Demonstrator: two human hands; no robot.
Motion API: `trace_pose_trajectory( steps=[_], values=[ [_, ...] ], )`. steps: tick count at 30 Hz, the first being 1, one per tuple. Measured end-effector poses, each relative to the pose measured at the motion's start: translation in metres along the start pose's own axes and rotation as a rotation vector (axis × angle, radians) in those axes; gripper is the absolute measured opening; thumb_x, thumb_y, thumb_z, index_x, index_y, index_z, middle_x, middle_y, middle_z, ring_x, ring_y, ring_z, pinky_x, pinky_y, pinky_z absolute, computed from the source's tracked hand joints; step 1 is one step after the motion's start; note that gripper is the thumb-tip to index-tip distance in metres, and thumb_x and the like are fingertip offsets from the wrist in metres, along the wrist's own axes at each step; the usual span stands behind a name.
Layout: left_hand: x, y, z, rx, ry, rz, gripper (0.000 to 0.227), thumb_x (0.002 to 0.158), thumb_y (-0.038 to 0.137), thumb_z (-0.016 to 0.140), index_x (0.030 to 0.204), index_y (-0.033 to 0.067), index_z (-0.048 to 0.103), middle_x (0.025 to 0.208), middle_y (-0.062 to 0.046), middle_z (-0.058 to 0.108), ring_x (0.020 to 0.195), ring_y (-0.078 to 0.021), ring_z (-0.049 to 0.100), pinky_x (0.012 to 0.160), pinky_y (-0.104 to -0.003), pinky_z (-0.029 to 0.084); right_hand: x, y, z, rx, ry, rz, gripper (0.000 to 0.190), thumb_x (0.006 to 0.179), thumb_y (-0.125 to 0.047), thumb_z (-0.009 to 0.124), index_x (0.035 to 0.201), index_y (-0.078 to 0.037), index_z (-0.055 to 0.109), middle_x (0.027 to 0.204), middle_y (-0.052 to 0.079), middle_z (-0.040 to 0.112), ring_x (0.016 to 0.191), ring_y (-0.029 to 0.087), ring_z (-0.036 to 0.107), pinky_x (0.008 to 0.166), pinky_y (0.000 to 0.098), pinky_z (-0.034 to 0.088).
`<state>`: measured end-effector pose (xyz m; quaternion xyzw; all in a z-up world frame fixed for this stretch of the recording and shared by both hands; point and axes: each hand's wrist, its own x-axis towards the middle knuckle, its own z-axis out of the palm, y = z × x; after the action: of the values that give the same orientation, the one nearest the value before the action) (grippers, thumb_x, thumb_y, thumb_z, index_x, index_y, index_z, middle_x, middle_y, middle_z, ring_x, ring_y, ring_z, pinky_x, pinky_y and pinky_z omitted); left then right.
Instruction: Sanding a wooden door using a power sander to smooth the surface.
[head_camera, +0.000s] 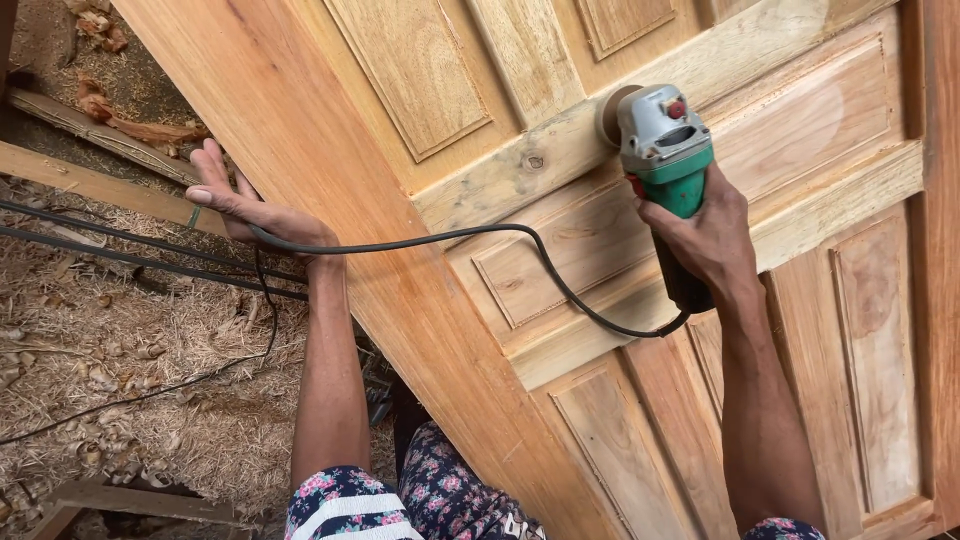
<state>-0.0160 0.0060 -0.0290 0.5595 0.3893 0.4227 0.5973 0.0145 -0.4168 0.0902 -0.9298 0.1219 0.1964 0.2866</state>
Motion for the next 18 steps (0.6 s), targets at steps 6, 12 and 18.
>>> trace_pose_trajectory(
  steps=[6, 12, 18],
  values=[
    [0.005, 0.012, 0.014, -0.205, 0.146, -0.239, 0.095, 0.096, 0.066, 0.047, 0.153, -0.0105, 0.05, 0.167, -0.029, 0.043, 0.157, -0.0433, 0.043, 0.129, -0.058, 0.041, 0.024, 0.036, -0.015, 0.16, 0.081, -0.155, 0.031, 0.098, -0.022, 0.085, 0.122, -0.008, 0.071, 0.102, 0.003, 0.069, 0.088, 0.011, 0.059, 0.073, 0.0324, 0.052],
    [0.009, -0.012, 0.003, 0.544, 0.068, -0.281, 0.068, 0.098, 0.066, 0.021, 0.123, 0.0236, 0.068, 0.114, -0.024, 0.081, 0.099, -0.0549, 0.074, 0.071, -0.059, 0.05, -0.113, -0.002, -0.032, 0.574, 0.361, 0.534, 0.02, 0.094, -0.047, 0.081, 0.098, -0.028, 0.077, 0.082, -0.01, 0.076, 0.069, 0.001, 0.077, 0.067, 0.0128, 0.065],
    [-0.004, -0.001, -0.089, 0.302, -0.153, -0.21, 0.044, 0.098, 0.046, 0.036, 0.1, 0.0067, 0.054, 0.101, -0.027, 0.069, 0.097, -0.0489, 0.066, 0.086, -0.055, 0.044, -0.311, 0.105, -0.051, 0.519, 0.116, 0.155, 0.063, 0.116, -0.076, 0.058, 0.142, -0.02, 0.056, 0.12, -0.001, 0.07, 0.112, 0.015, 0.075, 0.105, 0.0314, 0.067]
  ],
)
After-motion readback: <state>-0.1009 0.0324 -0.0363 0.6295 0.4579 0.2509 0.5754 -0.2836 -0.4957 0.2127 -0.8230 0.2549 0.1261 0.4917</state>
